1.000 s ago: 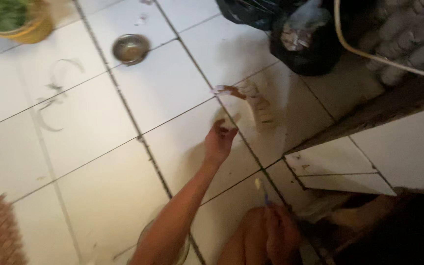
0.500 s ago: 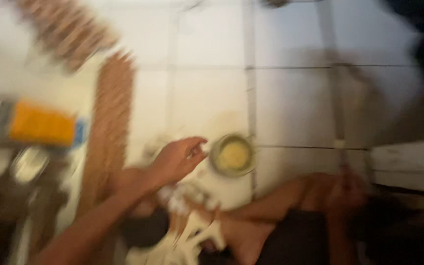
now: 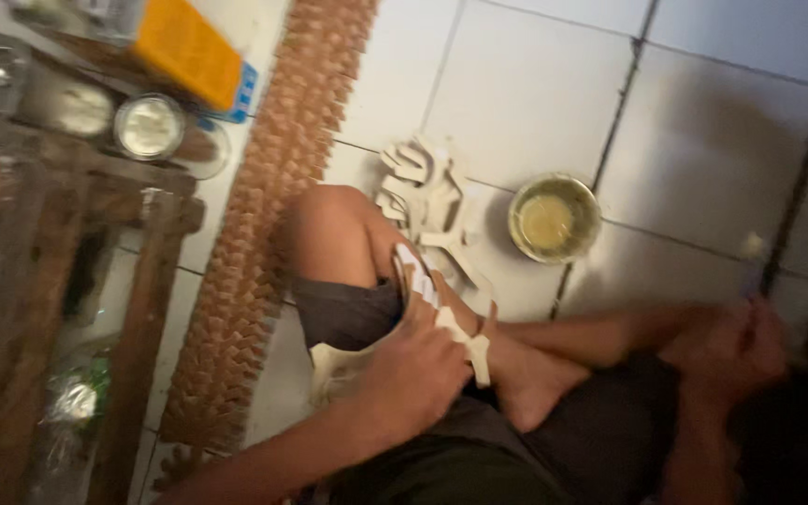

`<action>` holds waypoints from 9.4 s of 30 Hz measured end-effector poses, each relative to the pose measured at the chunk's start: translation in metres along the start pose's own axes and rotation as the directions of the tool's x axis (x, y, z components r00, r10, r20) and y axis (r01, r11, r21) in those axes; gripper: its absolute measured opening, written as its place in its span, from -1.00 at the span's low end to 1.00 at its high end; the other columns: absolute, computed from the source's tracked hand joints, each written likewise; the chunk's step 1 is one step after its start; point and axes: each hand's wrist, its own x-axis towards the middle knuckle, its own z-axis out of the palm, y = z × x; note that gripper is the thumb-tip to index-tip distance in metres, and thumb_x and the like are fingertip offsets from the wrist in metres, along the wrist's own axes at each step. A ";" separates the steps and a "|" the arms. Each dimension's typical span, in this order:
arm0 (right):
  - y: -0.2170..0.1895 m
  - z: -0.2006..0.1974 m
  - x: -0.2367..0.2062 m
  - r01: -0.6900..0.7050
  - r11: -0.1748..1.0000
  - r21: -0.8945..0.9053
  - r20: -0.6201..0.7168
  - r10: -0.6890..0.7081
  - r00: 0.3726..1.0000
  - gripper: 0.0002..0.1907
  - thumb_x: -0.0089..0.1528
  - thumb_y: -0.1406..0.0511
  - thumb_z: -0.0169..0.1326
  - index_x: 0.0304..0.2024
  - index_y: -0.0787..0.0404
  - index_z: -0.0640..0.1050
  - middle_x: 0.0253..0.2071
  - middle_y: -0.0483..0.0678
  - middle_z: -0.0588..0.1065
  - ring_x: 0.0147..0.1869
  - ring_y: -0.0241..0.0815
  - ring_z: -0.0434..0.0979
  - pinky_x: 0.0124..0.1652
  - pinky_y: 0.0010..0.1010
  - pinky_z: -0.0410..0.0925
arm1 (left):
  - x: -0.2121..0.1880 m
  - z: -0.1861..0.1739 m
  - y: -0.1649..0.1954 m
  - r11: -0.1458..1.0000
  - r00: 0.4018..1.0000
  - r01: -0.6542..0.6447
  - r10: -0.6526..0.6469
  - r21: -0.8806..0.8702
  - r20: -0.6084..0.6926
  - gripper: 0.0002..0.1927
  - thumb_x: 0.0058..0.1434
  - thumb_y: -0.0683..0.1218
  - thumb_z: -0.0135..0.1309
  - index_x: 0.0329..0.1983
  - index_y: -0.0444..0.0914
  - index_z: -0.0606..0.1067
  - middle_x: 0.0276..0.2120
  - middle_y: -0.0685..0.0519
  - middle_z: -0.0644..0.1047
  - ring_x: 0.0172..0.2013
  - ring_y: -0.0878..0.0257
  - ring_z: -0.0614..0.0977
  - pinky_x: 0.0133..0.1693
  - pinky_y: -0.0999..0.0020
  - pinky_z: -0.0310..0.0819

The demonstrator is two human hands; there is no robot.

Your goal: The person sits on the floor and applies glue with a toothbrush onto cut leather shoe components, dipping the brush into a bowl of glue and spreading it along the edges of each piece, then sets finished pieces aside and picks up the next component.

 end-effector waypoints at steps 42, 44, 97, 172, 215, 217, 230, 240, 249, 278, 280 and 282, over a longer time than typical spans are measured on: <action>-0.053 0.006 -0.046 -0.612 0.584 0.533 0.385 0.477 0.790 -0.78 0.54 0.28 -0.02 0.04 0.36 0.46 -0.19 -0.10 0.38 -0.16 -0.19 0.34 -0.17 -0.37 0.22 | -0.032 -0.006 -0.013 0.067 0.838 0.476 -0.335 -0.877 0.430 -0.61 0.25 -0.22 -0.03 0.17 -0.30 0.40 -0.27 0.01 0.52 -0.28 0.26 0.57 -0.20 0.35 0.54; -0.078 0.012 -0.060 -0.265 0.861 0.435 0.295 0.142 0.945 -0.78 0.46 0.29 -0.02 0.00 0.37 0.47 -0.19 0.05 0.40 -0.14 -0.04 0.37 -0.13 -0.32 0.24 | -0.033 -0.012 -0.023 -0.123 0.828 0.476 -0.271 -0.871 0.491 -0.61 0.29 -0.22 -0.06 0.20 -0.32 0.39 -0.27 0.02 0.51 -0.32 0.28 0.55 -0.23 0.38 0.52; -0.215 -0.032 0.017 -0.803 -0.020 0.596 0.799 0.118 0.590 -0.83 0.30 0.44 0.12 -0.16 0.50 0.62 -0.30 -0.08 0.46 -0.41 -0.46 0.29 -0.45 -0.60 0.15 | 0.050 -0.020 0.021 -0.199 0.826 0.254 -0.465 -0.947 0.319 -0.72 0.16 -0.20 0.23 -0.07 -0.41 0.63 -0.48 0.10 0.59 -0.57 0.47 0.49 -0.54 0.57 0.32; -0.077 0.061 0.054 0.207 0.923 -0.324 0.759 0.124 0.639 -0.76 0.30 0.22 0.07 -0.01 0.02 0.64 -0.19 0.06 0.56 -0.18 0.15 0.59 -0.21 -0.04 0.42 | 0.041 -0.049 -0.048 -0.231 0.651 -0.250 -0.759 -0.940 0.013 -0.66 0.21 -0.33 0.10 0.07 -0.49 0.50 -0.02 -0.13 0.59 -0.03 0.16 0.61 0.07 0.20 0.47; -0.208 -0.087 0.045 -0.175 0.757 0.629 0.308 -0.036 0.951 -0.71 0.28 0.51 0.05 0.05 0.37 0.58 -0.17 -0.04 0.54 -0.16 -0.31 0.52 -0.16 -0.60 0.34 | 0.078 -0.067 0.022 -0.184 0.899 -0.053 -0.437 -0.981 0.033 -0.53 0.20 -0.23 0.14 0.18 -0.52 0.48 -0.10 -0.06 0.64 -0.12 0.33 0.61 -0.03 0.41 0.49; -0.214 -0.082 0.044 -0.336 0.705 0.625 0.420 0.059 0.905 -0.71 0.23 0.53 0.08 0.01 0.39 0.61 -0.24 -0.03 0.55 -0.31 -0.33 0.49 -0.31 -0.60 0.33 | 0.080 -0.067 0.024 -0.115 0.907 -0.049 -0.420 -0.992 0.004 -0.56 0.25 -0.23 0.15 0.17 -0.56 0.51 -0.10 -0.07 0.63 -0.11 0.33 0.59 -0.02 0.41 0.47; -0.227 -0.084 0.054 -0.234 0.805 0.545 0.361 0.027 0.932 -0.71 0.25 0.54 0.09 0.04 0.40 0.59 -0.26 0.01 0.54 -0.25 -0.27 0.54 -0.26 -0.54 0.38 | 0.081 -0.067 0.025 -0.042 0.899 -0.128 -0.426 -0.991 -0.098 -0.56 0.27 -0.21 0.15 0.17 -0.55 0.50 -0.10 -0.05 0.64 -0.11 0.34 0.60 -0.01 0.43 0.47; -0.212 -0.070 0.068 -0.262 0.828 0.496 0.270 0.139 0.953 -0.70 0.32 0.54 0.06 0.11 0.43 0.58 -0.18 0.06 0.52 -0.23 -0.28 0.44 -0.27 -0.51 0.30 | 0.083 -0.062 0.023 -0.115 0.874 -0.076 -0.486 -0.990 -0.010 -0.57 0.22 -0.24 0.15 0.15 -0.53 0.50 -0.13 -0.08 0.65 -0.17 0.33 0.62 -0.10 0.43 0.50; -0.184 -0.063 0.020 -0.529 -0.034 0.848 0.499 0.389 0.774 -0.59 0.36 0.37 0.06 0.22 0.50 0.50 -0.19 -0.05 0.50 -0.28 -0.34 0.42 -0.36 -0.56 0.27 | 0.089 -0.043 0.018 -0.265 0.787 -0.217 -0.617 -0.939 -0.007 -0.70 0.27 -0.29 0.13 0.04 -0.55 0.52 -0.15 -0.06 0.61 -0.17 0.31 0.59 -0.07 0.37 0.47; -0.222 -0.088 0.058 -0.242 0.745 0.621 0.436 -0.072 0.897 -0.69 0.21 0.53 0.09 0.02 0.39 0.59 -0.26 -0.04 0.53 -0.21 -0.27 0.55 -0.22 -0.58 0.36 | 0.074 -0.050 0.028 -0.276 0.902 0.002 -0.415 -0.961 0.121 -0.59 0.12 -0.32 0.17 0.08 -0.48 0.54 -0.12 -0.05 0.62 -0.13 0.31 0.62 -0.03 0.40 0.50; -0.225 -0.086 0.061 -0.290 0.764 0.576 0.469 -0.018 0.883 -0.68 0.22 0.54 0.10 0.04 0.38 0.61 -0.33 -0.03 0.51 -0.29 -0.27 0.50 -0.28 -0.56 0.32 | 0.074 -0.050 0.029 -0.291 0.906 0.001 -0.405 -0.957 0.124 -0.59 0.12 -0.32 0.16 0.07 -0.48 0.53 -0.10 -0.05 0.62 -0.11 0.30 0.62 -0.01 0.39 0.50; -0.227 -0.087 0.064 -0.310 0.781 0.542 0.467 0.026 0.884 -0.67 0.23 0.55 0.09 0.05 0.38 0.61 -0.34 -0.02 0.51 -0.31 -0.27 0.48 -0.32 -0.54 0.31 | 0.074 -0.050 0.028 -0.320 0.907 0.002 -0.399 -0.947 0.136 -0.60 0.12 -0.33 0.16 0.07 -0.48 0.53 -0.10 -0.05 0.62 -0.10 0.30 0.62 0.00 0.38 0.51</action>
